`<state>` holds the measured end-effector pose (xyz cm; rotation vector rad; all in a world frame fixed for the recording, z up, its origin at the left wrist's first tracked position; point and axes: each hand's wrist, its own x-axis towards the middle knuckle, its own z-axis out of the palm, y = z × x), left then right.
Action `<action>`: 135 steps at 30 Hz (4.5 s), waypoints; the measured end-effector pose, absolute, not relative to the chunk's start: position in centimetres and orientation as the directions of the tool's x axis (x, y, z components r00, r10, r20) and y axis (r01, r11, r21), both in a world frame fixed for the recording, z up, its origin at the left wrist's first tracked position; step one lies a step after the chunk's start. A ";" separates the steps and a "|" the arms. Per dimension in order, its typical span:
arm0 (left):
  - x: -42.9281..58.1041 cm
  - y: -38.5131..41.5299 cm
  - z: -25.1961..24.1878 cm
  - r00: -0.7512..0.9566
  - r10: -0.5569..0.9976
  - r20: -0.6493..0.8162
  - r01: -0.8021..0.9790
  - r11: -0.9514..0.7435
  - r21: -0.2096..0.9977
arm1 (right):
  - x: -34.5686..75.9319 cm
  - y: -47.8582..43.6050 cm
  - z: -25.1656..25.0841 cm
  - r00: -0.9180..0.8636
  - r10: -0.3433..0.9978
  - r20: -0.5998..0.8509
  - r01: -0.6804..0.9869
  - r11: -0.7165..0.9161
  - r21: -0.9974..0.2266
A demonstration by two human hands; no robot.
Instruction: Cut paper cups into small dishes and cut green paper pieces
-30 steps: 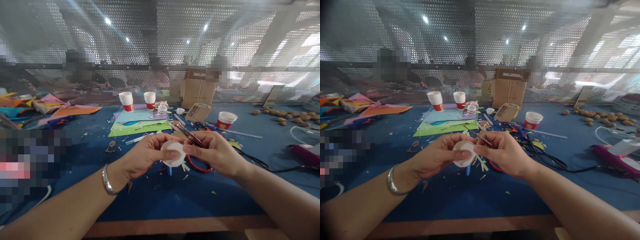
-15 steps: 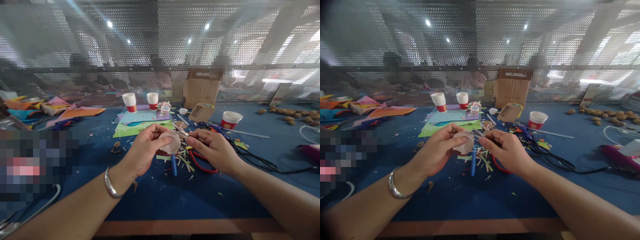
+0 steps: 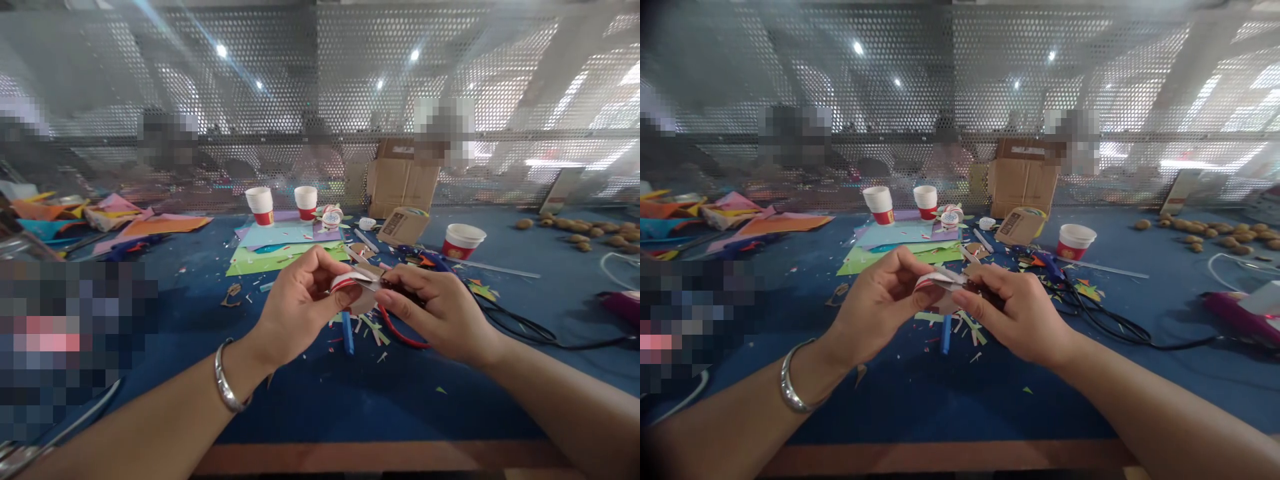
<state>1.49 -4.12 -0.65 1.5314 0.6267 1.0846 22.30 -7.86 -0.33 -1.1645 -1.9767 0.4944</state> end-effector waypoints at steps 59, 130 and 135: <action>1.3 -3.6 -0.4 0.598 0.796 0.093 -0.088 -0.050 0.995 | 21.8 -6.6 -1.2 -0.205 0.969 0.141 0.148 0.173 -0.974; 0.2 -2.7 -0.2 0.481 0.803 0.353 0.104 -0.452 0.886 | 22.9 -6.9 -0.8 -0.179 0.923 0.339 0.744 0.353 -0.568; 0.1 -3.0 0.0 0.479 0.787 0.390 0.172 -0.520 0.837 | 22.7 -6.9 -0.6 -0.207 0.924 0.321 0.730 0.364 -0.578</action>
